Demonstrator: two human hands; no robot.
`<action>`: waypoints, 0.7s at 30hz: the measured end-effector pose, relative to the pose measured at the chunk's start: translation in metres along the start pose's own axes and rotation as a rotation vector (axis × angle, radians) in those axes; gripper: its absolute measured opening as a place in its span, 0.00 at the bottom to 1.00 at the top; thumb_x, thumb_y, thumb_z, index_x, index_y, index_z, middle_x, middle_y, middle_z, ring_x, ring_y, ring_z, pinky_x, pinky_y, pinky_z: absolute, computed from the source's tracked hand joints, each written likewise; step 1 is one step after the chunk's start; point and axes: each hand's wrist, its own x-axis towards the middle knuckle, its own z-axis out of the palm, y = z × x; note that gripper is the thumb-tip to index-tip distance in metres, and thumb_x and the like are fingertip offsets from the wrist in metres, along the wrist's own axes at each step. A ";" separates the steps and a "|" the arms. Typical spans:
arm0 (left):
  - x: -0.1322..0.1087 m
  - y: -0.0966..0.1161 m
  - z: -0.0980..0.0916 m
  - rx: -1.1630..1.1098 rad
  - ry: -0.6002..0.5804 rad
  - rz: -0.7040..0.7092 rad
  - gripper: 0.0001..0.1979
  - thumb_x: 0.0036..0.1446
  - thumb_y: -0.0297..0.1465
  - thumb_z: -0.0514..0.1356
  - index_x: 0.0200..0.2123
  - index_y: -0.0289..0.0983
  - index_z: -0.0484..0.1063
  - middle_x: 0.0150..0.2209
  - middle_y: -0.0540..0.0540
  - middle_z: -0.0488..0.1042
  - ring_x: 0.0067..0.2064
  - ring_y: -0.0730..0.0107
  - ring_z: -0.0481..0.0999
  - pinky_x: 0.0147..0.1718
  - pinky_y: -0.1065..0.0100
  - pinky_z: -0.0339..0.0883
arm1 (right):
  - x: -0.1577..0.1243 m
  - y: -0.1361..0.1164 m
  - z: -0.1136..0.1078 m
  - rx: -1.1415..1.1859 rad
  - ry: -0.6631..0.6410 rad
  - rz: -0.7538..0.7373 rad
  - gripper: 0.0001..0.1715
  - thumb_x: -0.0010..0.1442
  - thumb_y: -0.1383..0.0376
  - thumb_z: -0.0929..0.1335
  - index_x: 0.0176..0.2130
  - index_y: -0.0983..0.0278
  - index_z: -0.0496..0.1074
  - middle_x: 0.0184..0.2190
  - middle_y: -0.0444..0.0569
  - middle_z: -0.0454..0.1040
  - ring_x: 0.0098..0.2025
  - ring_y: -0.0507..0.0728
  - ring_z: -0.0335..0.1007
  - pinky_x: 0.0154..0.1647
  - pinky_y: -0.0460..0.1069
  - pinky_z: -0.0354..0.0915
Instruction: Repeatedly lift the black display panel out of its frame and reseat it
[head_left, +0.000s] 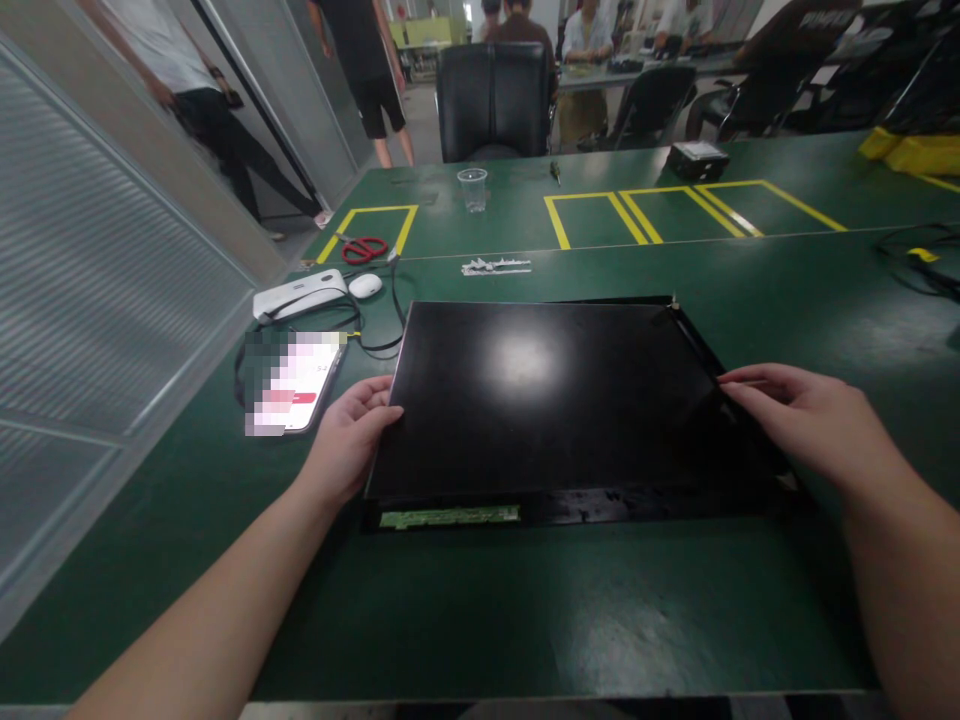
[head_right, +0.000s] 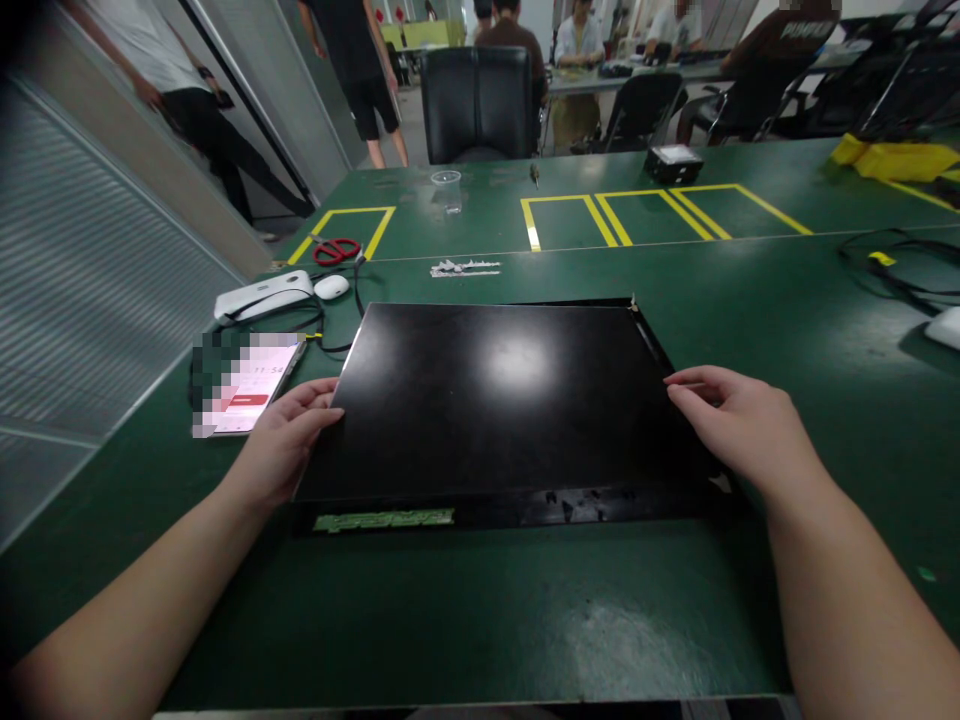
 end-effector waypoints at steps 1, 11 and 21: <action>0.000 0.000 -0.001 0.007 -0.002 -0.001 0.26 0.37 0.29 0.75 0.44 0.36 0.78 0.31 0.50 0.82 0.33 0.62 0.83 0.34 0.66 0.75 | 0.000 0.000 0.000 0.008 0.003 0.002 0.30 0.41 0.42 0.69 0.38 0.55 0.84 0.32 0.50 0.84 0.37 0.67 0.79 0.40 0.60 0.67; 0.004 -0.004 -0.005 -0.051 -0.034 -0.028 0.33 0.38 0.30 0.80 0.51 0.37 0.80 0.32 0.49 0.85 0.37 0.57 0.87 0.37 0.62 0.79 | 0.006 0.006 0.000 0.008 0.001 0.020 0.30 0.42 0.42 0.70 0.39 0.56 0.85 0.34 0.50 0.85 0.39 0.66 0.79 0.43 0.59 0.67; 0.004 -0.007 -0.011 0.011 -0.056 0.076 0.34 0.41 0.36 0.82 0.54 0.38 0.82 0.44 0.42 0.88 0.50 0.46 0.86 0.52 0.52 0.80 | 0.011 0.018 0.003 0.065 0.027 0.001 0.28 0.43 0.43 0.71 0.38 0.55 0.85 0.34 0.50 0.85 0.40 0.66 0.80 0.42 0.59 0.68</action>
